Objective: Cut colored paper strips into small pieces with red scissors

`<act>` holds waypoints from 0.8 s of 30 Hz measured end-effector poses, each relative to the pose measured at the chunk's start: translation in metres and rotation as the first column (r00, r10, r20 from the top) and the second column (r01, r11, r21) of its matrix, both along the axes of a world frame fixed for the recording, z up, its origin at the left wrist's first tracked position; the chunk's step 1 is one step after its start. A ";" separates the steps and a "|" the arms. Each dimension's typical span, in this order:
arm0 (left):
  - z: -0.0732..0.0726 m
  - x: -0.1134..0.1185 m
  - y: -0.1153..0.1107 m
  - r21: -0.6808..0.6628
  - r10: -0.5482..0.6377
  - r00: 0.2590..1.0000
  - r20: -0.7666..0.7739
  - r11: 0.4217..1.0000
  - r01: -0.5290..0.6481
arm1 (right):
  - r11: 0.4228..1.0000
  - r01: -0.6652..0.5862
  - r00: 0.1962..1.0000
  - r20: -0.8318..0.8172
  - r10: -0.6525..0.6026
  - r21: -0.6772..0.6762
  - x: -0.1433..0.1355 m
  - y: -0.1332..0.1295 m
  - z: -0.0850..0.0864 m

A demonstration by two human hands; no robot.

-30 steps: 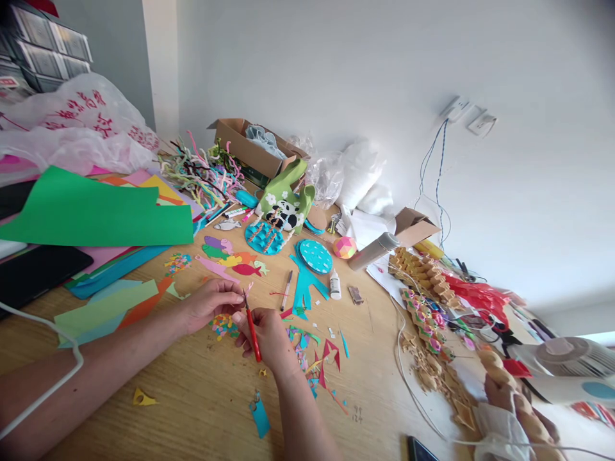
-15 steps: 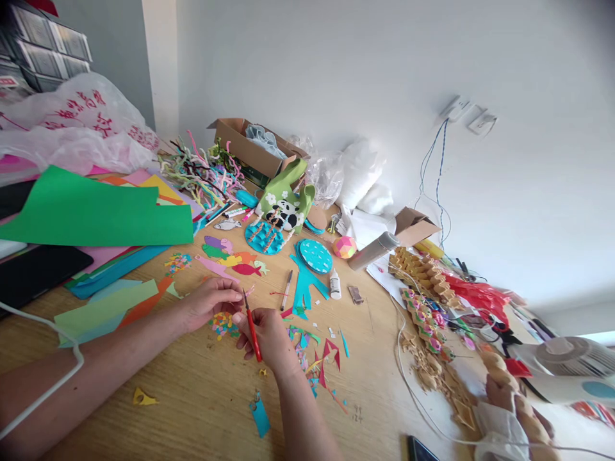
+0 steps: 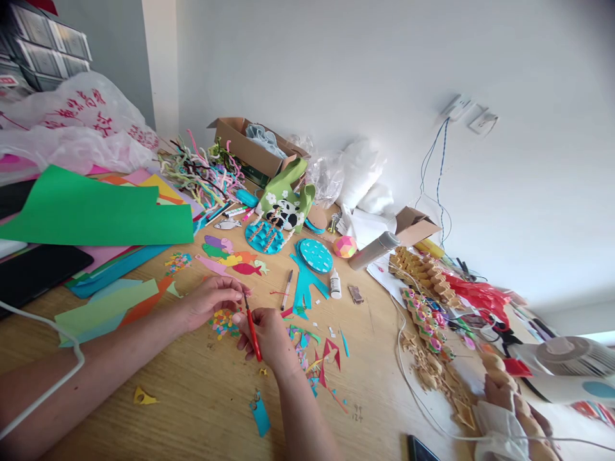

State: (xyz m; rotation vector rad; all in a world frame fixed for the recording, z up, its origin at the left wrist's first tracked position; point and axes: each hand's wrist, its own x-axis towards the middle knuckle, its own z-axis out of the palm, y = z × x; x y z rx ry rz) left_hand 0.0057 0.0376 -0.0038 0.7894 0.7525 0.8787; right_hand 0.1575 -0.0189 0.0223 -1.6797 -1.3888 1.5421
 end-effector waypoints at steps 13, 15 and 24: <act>-0.001 -0.001 0.001 -0.024 -0.040 0.999 0.030 0.999 0.041 | 1.000 0.005 1.000 0.025 -0.004 -0.027 -0.001 0.000 0.001; -0.001 -0.001 0.001 -0.028 -0.035 0.999 0.023 0.999 0.035 | 0.999 0.012 0.999 0.046 -0.011 -0.039 -0.002 0.000 0.003; -0.002 0.000 0.003 -0.031 0.012 0.998 -0.055 0.999 -0.013 | 0.965 0.173 0.980 0.063 -0.189 0.199 0.001 0.006 0.002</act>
